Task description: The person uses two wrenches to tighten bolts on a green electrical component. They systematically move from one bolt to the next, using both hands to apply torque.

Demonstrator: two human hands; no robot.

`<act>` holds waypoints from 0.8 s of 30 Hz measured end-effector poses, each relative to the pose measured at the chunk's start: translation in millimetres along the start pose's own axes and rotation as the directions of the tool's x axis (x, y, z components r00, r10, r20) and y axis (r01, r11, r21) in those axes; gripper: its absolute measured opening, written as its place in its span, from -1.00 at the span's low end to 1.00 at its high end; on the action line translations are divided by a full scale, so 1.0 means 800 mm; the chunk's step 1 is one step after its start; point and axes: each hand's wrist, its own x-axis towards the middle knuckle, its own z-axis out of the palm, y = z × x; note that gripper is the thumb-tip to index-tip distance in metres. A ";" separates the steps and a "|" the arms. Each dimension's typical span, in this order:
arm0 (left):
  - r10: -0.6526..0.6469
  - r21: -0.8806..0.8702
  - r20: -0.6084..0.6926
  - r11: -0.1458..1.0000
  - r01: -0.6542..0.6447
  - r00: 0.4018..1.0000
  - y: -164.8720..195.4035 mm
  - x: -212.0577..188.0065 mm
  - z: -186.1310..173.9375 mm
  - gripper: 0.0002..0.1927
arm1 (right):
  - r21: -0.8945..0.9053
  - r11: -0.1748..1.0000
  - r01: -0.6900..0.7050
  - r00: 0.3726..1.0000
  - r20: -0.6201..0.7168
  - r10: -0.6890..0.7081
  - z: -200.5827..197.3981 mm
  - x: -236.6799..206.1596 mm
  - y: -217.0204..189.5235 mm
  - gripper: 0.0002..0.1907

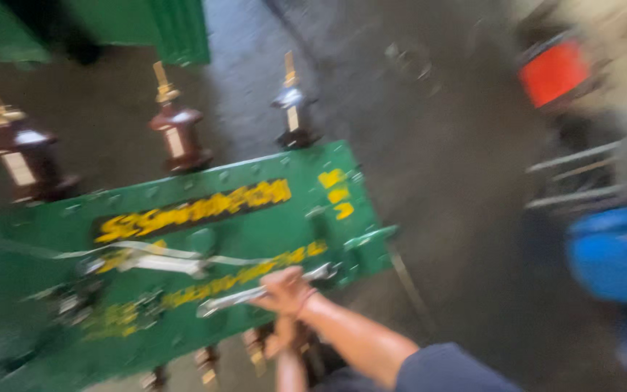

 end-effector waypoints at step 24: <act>0.363 0.596 0.250 0.673 -0.438 0.898 -0.020 0.000 0.003 -0.54 | -0.030 0.999 0.010 0.996 -0.090 -0.013 0.033 -0.011 0.018 -0.48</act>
